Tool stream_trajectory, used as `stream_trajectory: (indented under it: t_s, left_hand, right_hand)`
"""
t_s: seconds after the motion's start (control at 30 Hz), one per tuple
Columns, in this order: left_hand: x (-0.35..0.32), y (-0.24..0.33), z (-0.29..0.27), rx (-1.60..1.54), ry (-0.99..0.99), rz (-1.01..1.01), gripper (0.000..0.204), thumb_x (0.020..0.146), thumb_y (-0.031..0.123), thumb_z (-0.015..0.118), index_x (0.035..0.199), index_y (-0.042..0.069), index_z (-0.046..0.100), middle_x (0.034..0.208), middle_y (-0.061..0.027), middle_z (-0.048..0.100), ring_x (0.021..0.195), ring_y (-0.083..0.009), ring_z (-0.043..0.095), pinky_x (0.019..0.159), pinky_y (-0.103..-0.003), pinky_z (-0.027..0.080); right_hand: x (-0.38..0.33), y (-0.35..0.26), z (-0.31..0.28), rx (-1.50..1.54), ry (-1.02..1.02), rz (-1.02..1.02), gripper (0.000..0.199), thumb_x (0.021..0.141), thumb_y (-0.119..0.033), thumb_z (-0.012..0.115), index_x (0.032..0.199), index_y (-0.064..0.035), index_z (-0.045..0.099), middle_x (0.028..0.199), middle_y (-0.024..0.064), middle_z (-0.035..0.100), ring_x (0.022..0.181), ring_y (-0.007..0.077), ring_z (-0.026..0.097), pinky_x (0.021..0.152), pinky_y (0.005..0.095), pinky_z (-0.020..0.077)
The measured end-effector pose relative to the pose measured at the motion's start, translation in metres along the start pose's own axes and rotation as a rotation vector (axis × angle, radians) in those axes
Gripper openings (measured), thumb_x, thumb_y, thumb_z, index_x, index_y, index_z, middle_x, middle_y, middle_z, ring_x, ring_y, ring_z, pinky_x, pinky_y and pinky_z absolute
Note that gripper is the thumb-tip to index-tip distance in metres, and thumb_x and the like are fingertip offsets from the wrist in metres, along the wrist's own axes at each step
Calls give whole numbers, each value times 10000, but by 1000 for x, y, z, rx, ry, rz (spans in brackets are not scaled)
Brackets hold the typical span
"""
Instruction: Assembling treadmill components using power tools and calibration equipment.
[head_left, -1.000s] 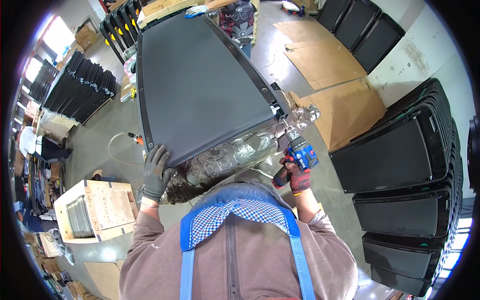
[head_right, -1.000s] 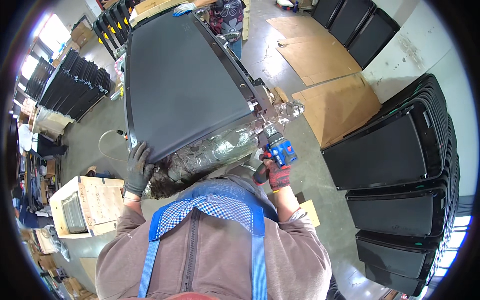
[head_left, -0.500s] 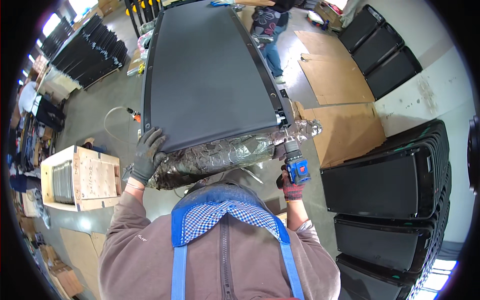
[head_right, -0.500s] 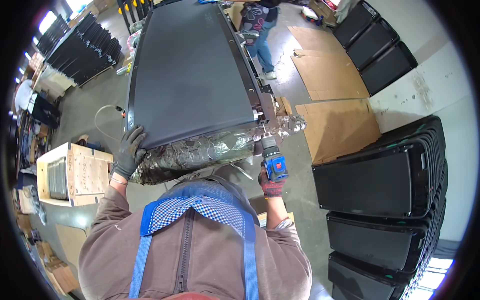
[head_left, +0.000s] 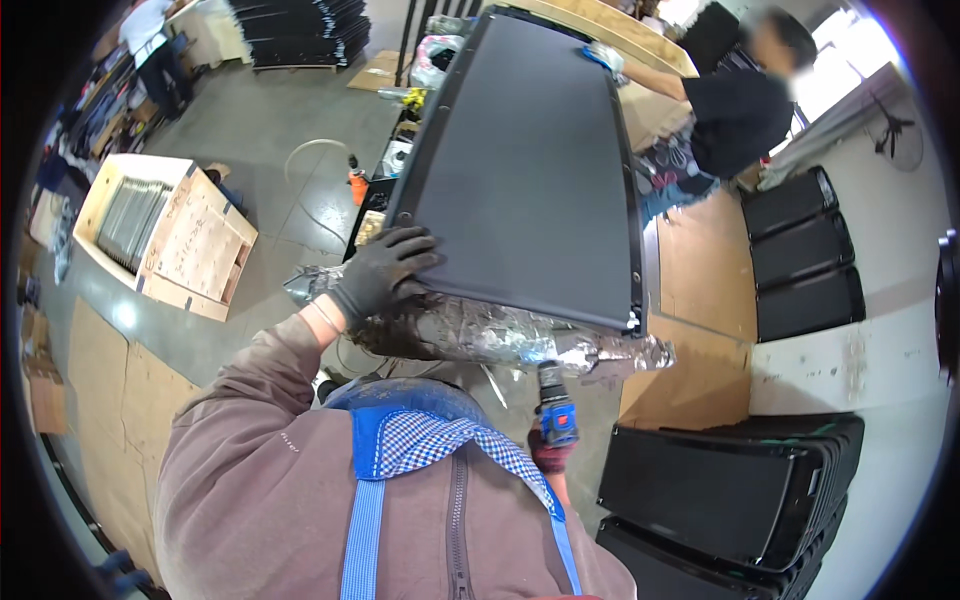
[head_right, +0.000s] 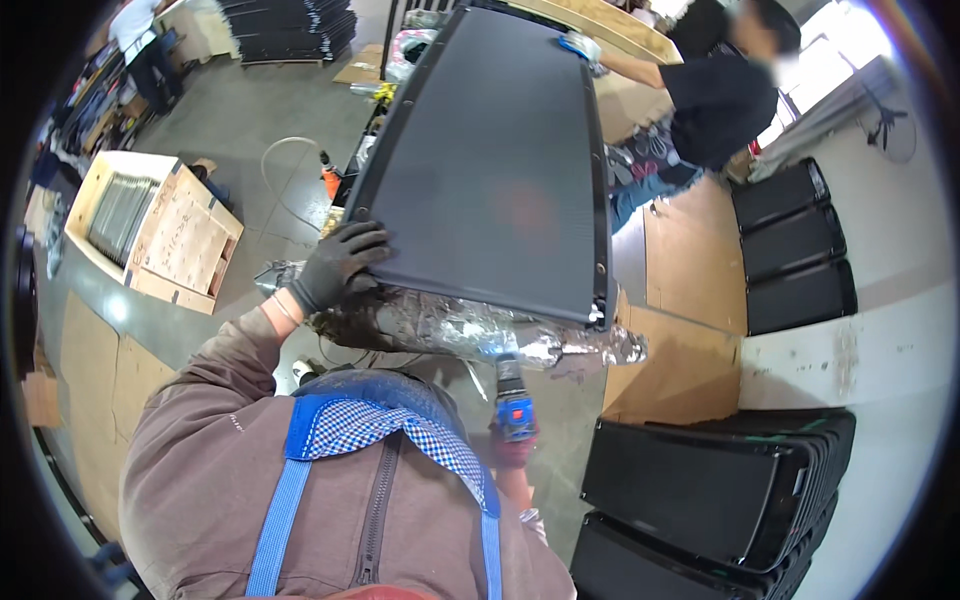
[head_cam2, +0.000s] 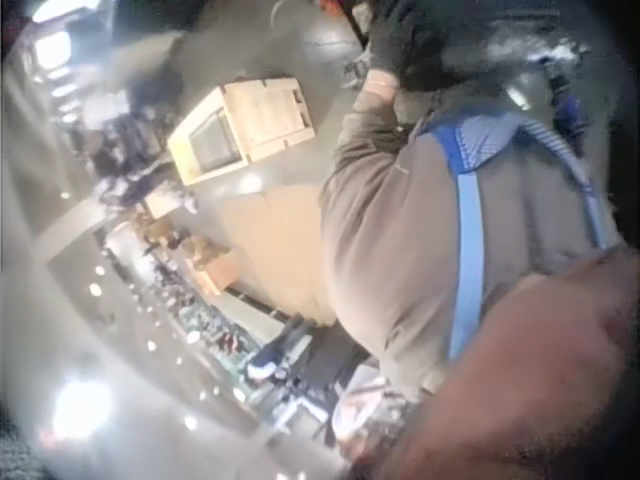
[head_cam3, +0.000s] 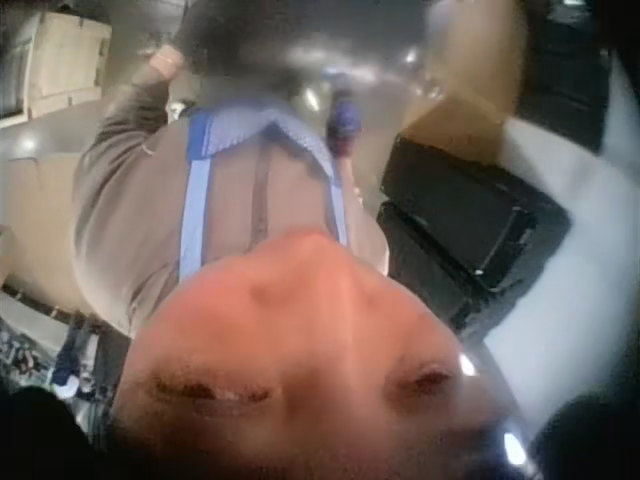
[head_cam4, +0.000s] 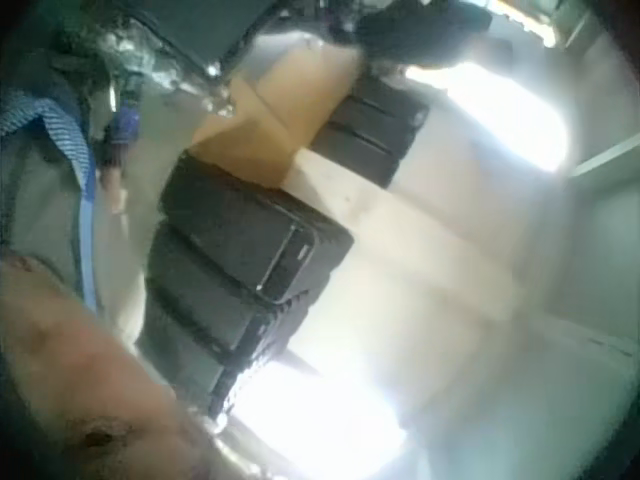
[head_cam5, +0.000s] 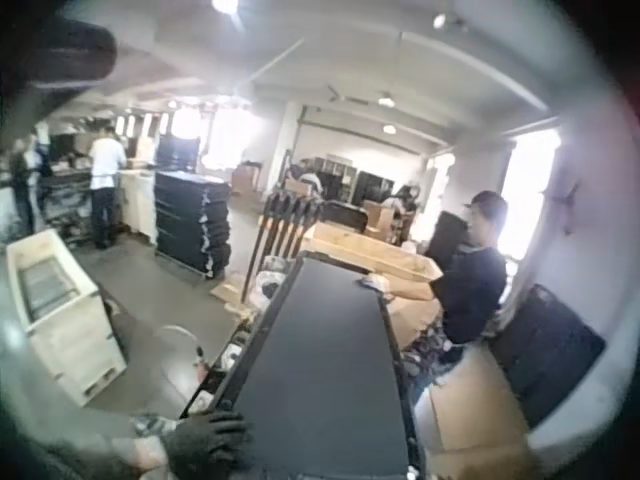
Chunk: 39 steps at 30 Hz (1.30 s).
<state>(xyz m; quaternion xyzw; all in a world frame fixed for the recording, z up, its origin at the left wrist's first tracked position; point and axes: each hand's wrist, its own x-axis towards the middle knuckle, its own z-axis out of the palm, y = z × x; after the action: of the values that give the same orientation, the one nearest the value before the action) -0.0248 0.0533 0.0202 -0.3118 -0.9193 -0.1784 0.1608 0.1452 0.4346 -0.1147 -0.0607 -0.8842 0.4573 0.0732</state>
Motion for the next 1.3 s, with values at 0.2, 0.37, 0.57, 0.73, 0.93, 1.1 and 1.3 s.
stream_trajectory:
  t_s: [0.2, 0.37, 0.57, 0.73, 0.93, 1.1, 1.3]
  left_hand:
    - [-20, -41, -11, -1445, 176, -357, 483, 899, 422, 479, 1202, 50, 536, 1263, -122, 525, 1208, -278, 470, 1039, -392, 357]
    - [-103, -117, -20, -1934, 276, -748, 518, 963, 460, 381, 1264, 50, 482, 1229, -89, 555, 1165, -200, 512, 1014, -341, 372]
    - [-349, -202, -6, -1470, 459, -1451, 560, 922, 536, 436, 1263, 98, 511, 1176, -27, 591, 1048, -147, 560, 903, -290, 392]
    - [-555, -195, -33, -1346, 602, -1959, 593, 908, 556, 448, 1286, 102, 494, 1188, -32, 593, 1004, -143, 562, 861, -296, 388]
    - [-646, -195, -75, -1204, 971, -2014, 569, 916, 554, 439, 1261, 107, 507, 1121, -19, 605, 997, -140, 552, 841, -299, 388]
    - [-626, -235, -59, -1332, 1120, -1892, 571, 918, 548, 441, 1261, 96, 503, 1120, -20, 606, 979, -145, 558, 832, -298, 398]
    - [-559, -305, -74, -1582, 943, -1710, 553, 923, 520, 460, 1243, 73, 515, 1102, -44, 605, 954, -159, 564, 805, -289, 429]
  right_hand:
    - [-10, -42, 76, -290, -284, -379, 251, 654, -155, 690, 892, -127, 614, 731, 27, 605, 664, 212, 602, 596, 367, 486]
    - [-13, -62, 171, -330, -615, -56, 199, 780, -198, 654, 971, -144, 657, 834, 7, 631, 708, 127, 591, 617, 317, 481]
    - [-2, -197, 224, 379, -566, -7, 368, 731, -301, 687, 1035, -102, 623, 892, 22, 630, 783, 190, 615, 675, 339, 502]
    - [27, -284, 281, 1054, -413, 348, 546, 645, -230, 706, 1125, -48, 519, 944, 62, 594, 819, 215, 607, 760, 339, 501]
    - [76, -345, 309, 1374, -461, 572, 532, 693, -201, 707, 1159, -69, 488, 982, 108, 575, 890, 246, 597, 818, 400, 517]
    - [131, -328, 346, 1306, -408, 845, 449, 721, -162, 679, 1118, -66, 491, 1006, 136, 560, 927, 285, 587, 850, 452, 514]
    - [174, -262, 409, 933, -179, 1097, 275, 783, -191, 606, 1022, -91, 512, 860, 107, 572, 824, 315, 595, 763, 478, 530]
